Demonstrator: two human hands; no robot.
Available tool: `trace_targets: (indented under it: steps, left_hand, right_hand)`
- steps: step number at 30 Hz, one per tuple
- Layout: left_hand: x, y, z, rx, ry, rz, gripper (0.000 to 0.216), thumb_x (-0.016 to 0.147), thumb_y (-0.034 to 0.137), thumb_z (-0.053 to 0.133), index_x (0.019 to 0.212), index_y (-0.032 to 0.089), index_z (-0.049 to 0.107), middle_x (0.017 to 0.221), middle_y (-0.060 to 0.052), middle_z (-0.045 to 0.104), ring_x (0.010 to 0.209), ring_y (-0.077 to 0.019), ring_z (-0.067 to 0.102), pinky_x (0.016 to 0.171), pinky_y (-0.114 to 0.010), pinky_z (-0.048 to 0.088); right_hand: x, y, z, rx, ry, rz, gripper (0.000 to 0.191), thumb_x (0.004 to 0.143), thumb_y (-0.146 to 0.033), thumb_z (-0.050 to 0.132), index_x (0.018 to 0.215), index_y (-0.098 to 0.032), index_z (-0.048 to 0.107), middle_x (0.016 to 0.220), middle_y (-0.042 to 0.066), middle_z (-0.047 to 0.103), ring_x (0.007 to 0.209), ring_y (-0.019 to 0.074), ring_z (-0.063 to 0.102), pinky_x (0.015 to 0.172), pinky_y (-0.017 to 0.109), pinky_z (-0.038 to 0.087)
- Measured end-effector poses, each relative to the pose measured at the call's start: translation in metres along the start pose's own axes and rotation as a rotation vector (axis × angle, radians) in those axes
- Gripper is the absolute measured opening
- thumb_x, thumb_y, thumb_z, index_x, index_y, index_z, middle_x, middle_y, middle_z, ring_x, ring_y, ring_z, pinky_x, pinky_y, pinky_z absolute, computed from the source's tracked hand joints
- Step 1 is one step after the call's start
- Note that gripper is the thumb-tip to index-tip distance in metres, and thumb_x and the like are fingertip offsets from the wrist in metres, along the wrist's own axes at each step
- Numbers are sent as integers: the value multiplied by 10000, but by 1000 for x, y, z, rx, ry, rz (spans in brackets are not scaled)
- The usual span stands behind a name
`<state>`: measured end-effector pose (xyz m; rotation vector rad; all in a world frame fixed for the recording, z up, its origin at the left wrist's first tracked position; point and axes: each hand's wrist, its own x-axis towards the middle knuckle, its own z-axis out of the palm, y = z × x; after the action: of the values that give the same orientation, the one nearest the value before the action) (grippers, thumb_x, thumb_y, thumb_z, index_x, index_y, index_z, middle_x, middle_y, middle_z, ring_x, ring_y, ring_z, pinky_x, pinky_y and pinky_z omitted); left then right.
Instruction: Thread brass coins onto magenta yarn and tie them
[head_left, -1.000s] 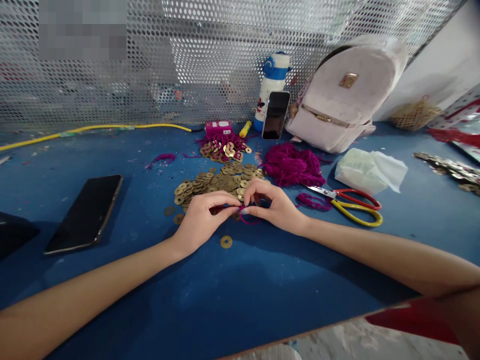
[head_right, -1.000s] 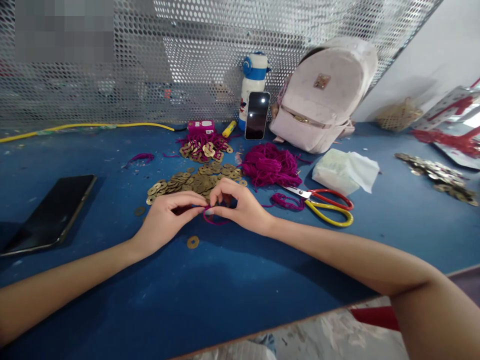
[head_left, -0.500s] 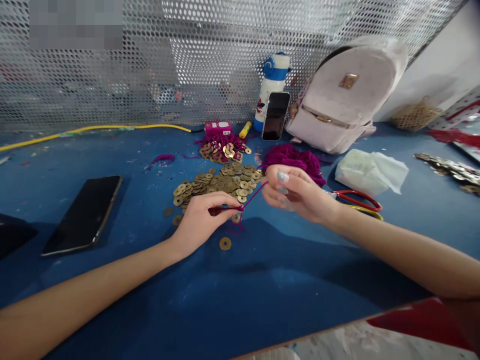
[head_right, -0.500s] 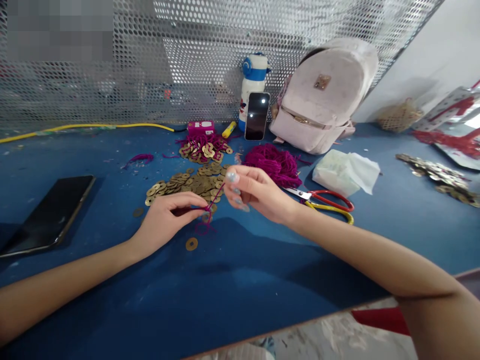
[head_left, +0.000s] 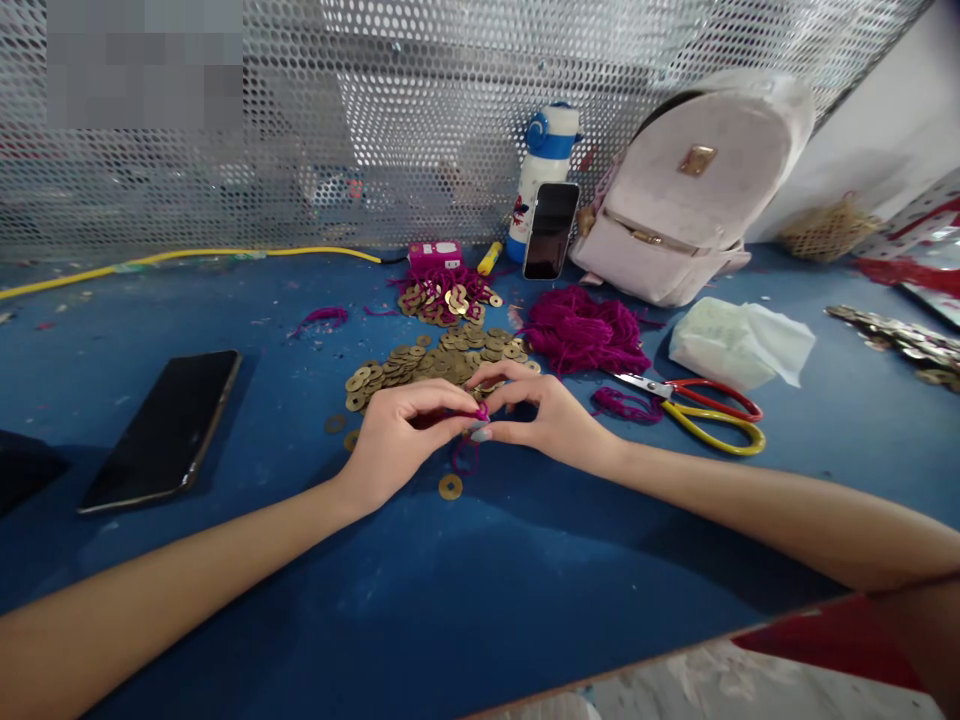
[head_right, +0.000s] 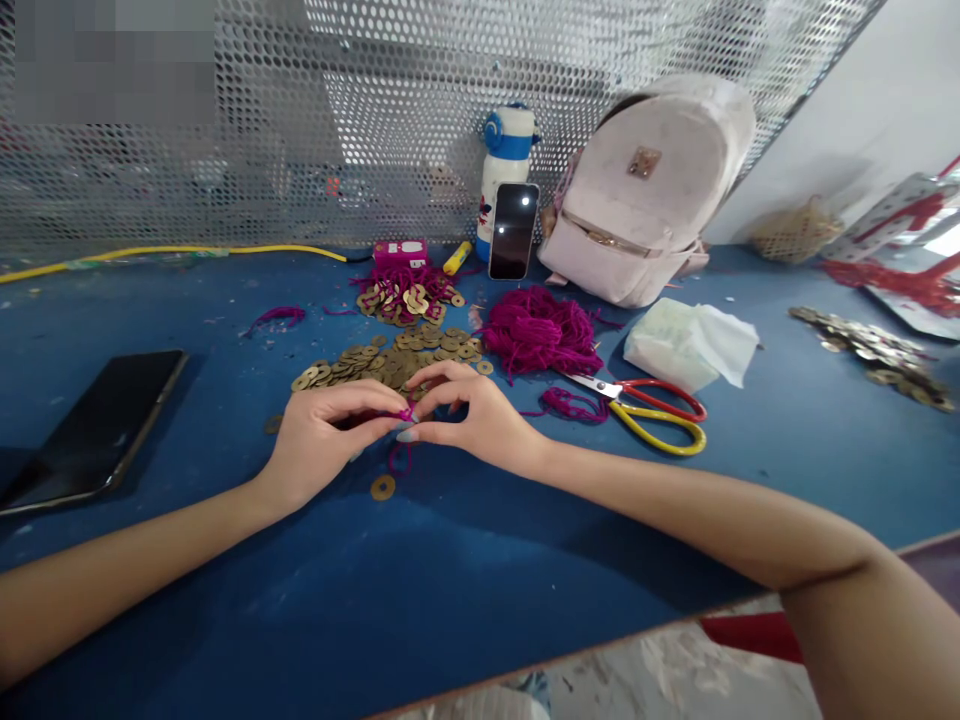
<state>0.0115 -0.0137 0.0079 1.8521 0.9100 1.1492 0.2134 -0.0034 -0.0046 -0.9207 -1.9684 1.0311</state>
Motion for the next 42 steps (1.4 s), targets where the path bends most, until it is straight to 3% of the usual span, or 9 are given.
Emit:
trace_targets:
  steps: [5, 12, 20, 25, 28, 35, 42]
  left_hand:
    - [0, -2, -1, -40, -4, -29, 76, 775, 129, 717, 761, 180, 772, 801, -43, 759, 747, -165, 702, 721, -260, 575]
    - [2, -6, -3, -143, -4, -85, 61, 764, 158, 723, 756, 186, 777, 797, -48, 757, 741, -167, 696, 665, -254, 564]
    - [1, -3, -2, -207, -30, -139, 22, 730, 173, 745, 738, 178, 766, 711, -35, 750, 626, -145, 677, 571, -229, 550]
    - [1, -8, 0, -127, -2, -154, 7, 735, 159, 743, 736, 165, 740, 751, -32, 771, 692, -165, 723, 682, -250, 596]
    - [2, -10, 0, -80, -13, -189, 14, 746, 171, 736, 748, 157, 734, 761, -37, 773, 714, -183, 732, 715, -278, 607]
    - [2, -8, 0, -76, -70, -293, 113, 712, 203, 768, 731, 150, 670, 705, -19, 741, 646, -148, 698, 637, -236, 564]
    - [4, -7, 1, -29, -64, -312, 190, 709, 199, 778, 713, 153, 594, 669, 16, 685, 614, -104, 640, 593, -195, 497]
  right_hand:
    - [1, 3, 2, 63, -46, -42, 203, 834, -388, 726, 771, -197, 702, 1060, 62, 649, 1025, 191, 620, 981, 409, 456]
    - [-3, 5, 2, -144, -211, -156, 107, 821, -305, 751, 789, -211, 710, 1083, 58, 644, 1081, 210, 575, 973, 387, 450]
    - [-2, 6, 3, -188, -184, -175, 90, 865, -276, 700, 840, -193, 676, 979, 61, 666, 998, 203, 583, 920, 373, 456]
    - [-3, 4, 3, -126, -106, -65, 283, 838, -291, 707, 1093, -213, 610, 1051, 51, 657, 968, 193, 578, 830, 329, 476]
    - [-4, 2, 2, 53, -53, -5, 296, 893, -338, 629, 1160, -213, 603, 1038, 52, 650, 933, 177, 588, 775, 301, 478]
    - [-2, 7, -1, 392, 58, 86, 314, 875, -472, 649, 794, -170, 631, 715, -9, 535, 640, 106, 442, 625, 254, 368]
    - [0, 11, -1, 490, 143, 101, 431, 908, -507, 589, 635, -184, 503, 628, -26, 418, 614, 114, 368, 602, 274, 298]
